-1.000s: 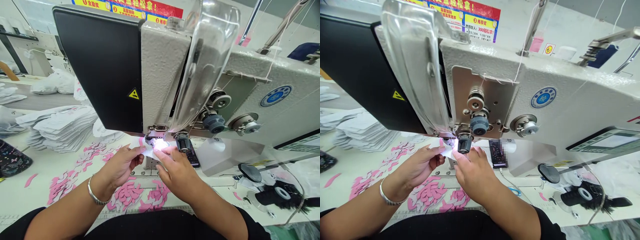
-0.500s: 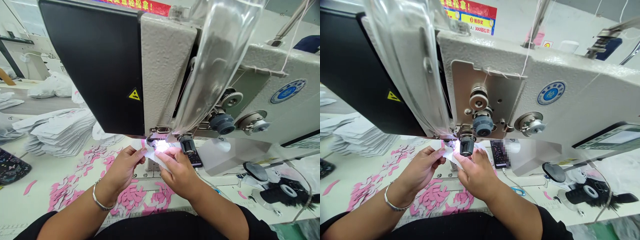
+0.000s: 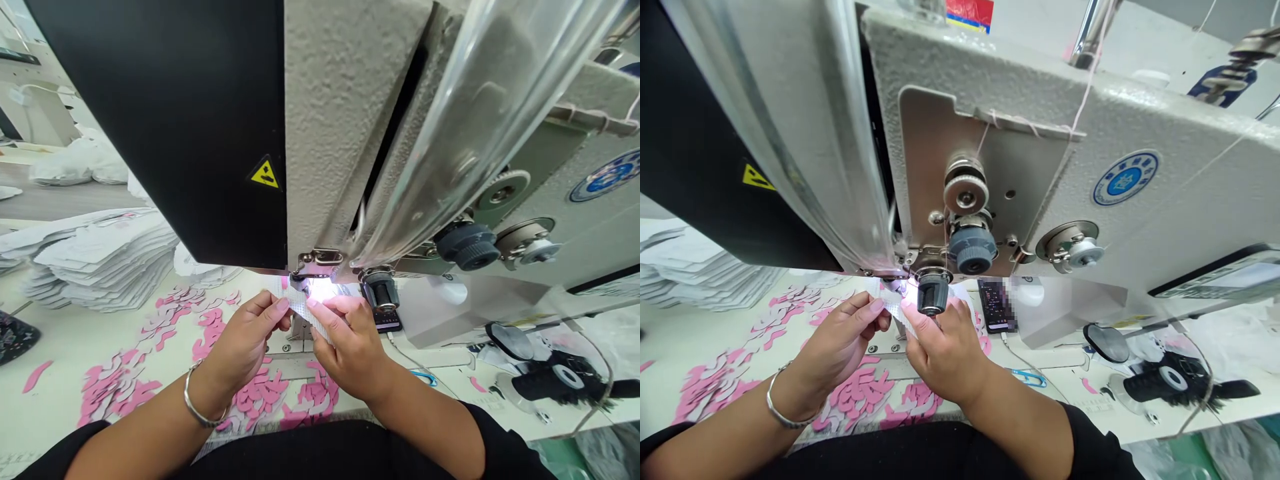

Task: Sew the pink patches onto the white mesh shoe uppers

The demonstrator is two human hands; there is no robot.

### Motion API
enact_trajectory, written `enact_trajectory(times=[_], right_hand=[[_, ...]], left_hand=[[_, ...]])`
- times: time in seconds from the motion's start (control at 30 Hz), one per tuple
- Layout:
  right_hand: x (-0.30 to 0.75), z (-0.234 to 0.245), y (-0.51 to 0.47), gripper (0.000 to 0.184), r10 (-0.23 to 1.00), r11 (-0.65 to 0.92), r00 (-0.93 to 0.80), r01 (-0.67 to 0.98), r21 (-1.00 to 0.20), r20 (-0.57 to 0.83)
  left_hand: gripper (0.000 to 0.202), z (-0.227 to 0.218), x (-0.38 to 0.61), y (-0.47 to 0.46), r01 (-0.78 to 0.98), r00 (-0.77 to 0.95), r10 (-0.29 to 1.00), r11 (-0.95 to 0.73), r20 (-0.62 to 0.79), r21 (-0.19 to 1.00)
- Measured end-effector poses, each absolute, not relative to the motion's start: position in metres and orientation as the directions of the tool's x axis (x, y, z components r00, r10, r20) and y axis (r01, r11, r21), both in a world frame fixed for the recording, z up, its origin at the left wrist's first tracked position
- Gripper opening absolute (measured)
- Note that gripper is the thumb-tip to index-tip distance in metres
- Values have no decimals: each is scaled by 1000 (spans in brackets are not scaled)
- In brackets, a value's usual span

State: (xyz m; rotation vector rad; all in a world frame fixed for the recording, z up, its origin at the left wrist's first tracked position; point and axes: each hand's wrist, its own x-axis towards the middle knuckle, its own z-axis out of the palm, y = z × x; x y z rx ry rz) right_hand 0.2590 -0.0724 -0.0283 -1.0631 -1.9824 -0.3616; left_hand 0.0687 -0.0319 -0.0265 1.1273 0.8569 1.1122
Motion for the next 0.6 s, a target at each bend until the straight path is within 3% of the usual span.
enact_trajectory(times=[0.2, 0.6], right_hand=[[260, -33, -72, 45, 481, 623, -315, 779, -67, 818], [265, -45, -67, 38, 457, 634, -375, 774, 1, 806]], left_hand=[[30, -24, 71, -31, -246, 286, 958, 52, 22, 968], [25, -34, 66, -28, -205, 304, 953, 56, 10, 977]])
